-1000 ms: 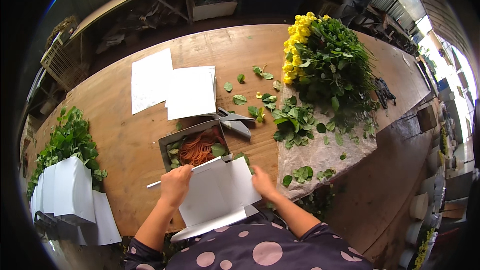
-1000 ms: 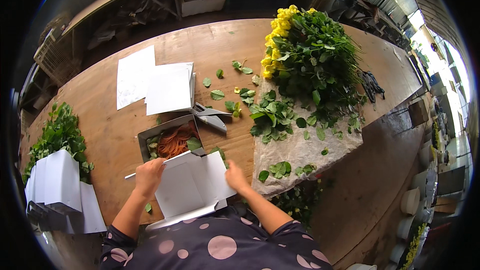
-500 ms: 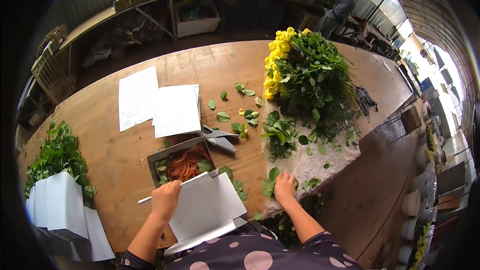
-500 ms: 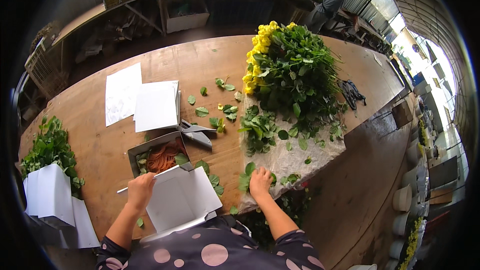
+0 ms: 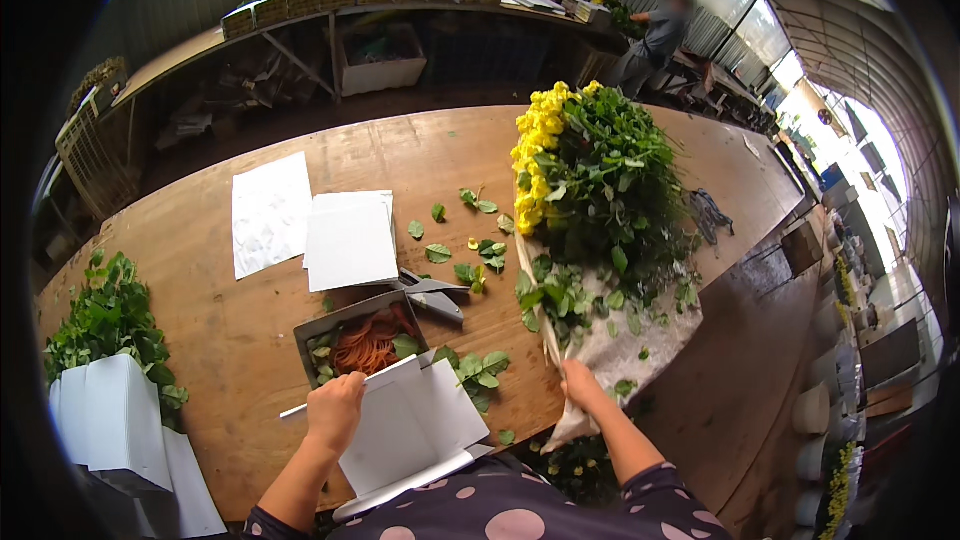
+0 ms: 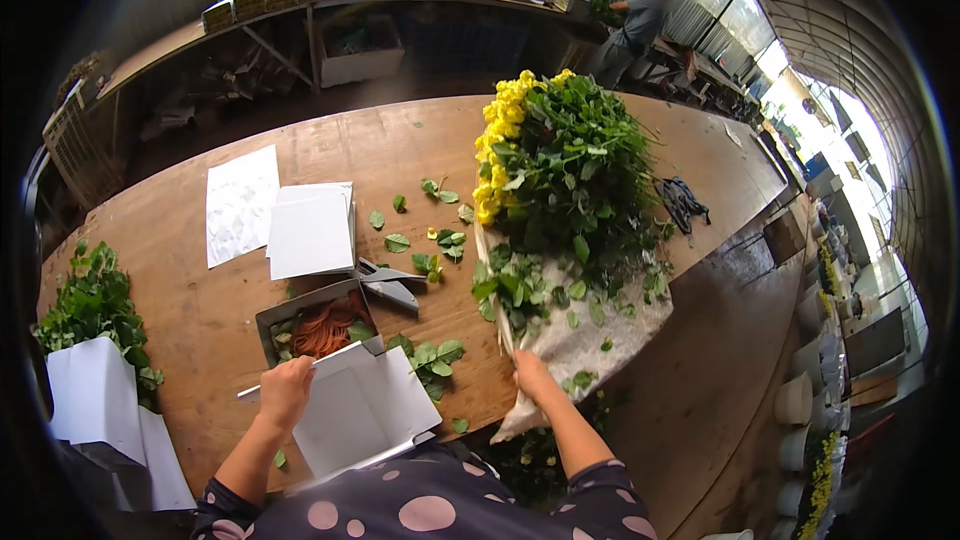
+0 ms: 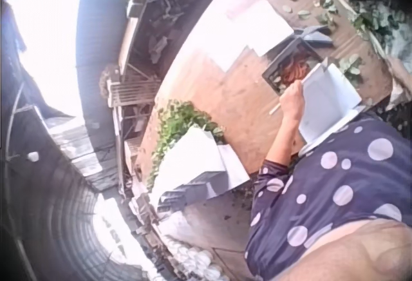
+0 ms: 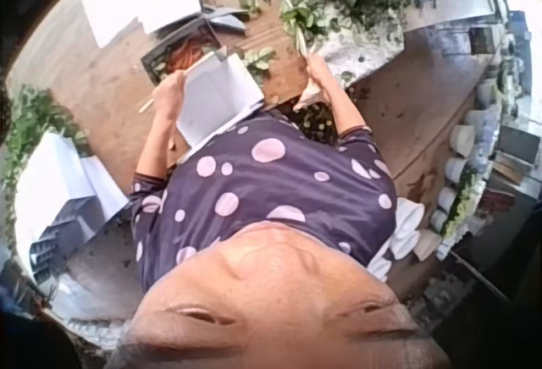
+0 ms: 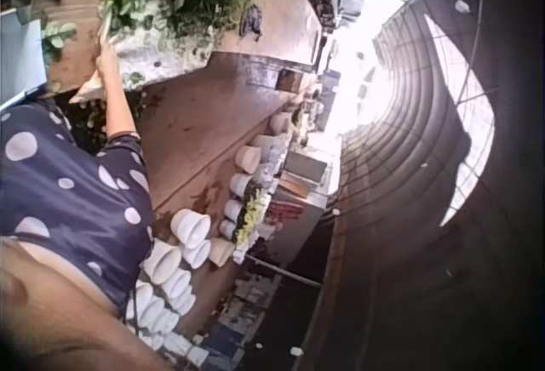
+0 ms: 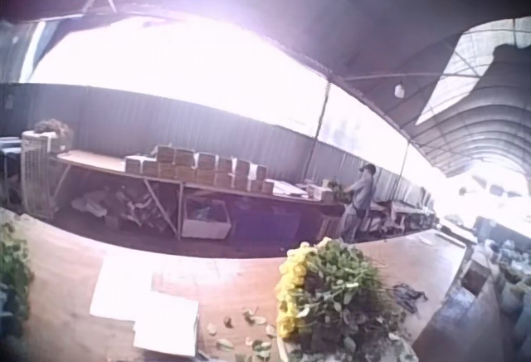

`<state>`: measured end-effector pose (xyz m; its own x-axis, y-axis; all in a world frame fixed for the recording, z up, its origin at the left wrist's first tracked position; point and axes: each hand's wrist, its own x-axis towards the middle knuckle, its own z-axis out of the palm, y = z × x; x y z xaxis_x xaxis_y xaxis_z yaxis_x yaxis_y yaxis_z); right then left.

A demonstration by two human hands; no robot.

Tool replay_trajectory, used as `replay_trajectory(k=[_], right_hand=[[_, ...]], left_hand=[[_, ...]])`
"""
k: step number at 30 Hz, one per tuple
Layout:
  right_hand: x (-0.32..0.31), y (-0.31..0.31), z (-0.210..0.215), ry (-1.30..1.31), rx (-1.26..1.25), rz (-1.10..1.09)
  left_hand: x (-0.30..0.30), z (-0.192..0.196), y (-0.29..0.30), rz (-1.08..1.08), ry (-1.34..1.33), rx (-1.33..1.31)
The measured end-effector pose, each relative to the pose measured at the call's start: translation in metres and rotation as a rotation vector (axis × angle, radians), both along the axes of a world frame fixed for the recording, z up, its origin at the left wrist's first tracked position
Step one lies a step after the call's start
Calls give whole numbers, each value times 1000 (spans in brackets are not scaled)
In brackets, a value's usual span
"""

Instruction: The person arranges yellow roses and green leaves into a white rectangular box. They place the flowers and leaves inside, fold the box lid, and use a stapler to secure the packaging. The person then moves the completed box aside and begins preparing another box with flowers.

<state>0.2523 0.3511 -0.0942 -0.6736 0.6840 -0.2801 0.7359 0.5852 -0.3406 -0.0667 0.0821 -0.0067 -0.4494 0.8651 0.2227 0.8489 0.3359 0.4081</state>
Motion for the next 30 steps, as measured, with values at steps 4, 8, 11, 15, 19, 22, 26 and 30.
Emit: replay_trajectory(k=[4, 8, 11, 15, 19, 22, 26, 30], right_hand=[[28, -39, -8, 27, -136, 133], [54, -86, -9, -43, -352, 207], [75, -105, -23, -555, -646, 152], [51, -93, 20, -1199, -384, 469], [-60, 4, 78, -194, 282, 252], [-128, 49, 88, 283, 768, 266], [-146, 96, 63, 247, 970, 613], [-137, 119, 137, 563, 801, 256]], left_hand=[[0, -2, -2, 6, -6, -7], [1, 0, -4, 14, -11, 7], [2, 3, -1, 10, -19, 8], [1, 4, -2, 7, -36, 18], [2, 8, -7, 8, -19, -28], [13, 28, 1, 46, 277, -257], [39, 77, 7, -125, 270, -198], [67, 81, -27, -471, -284, -422]])
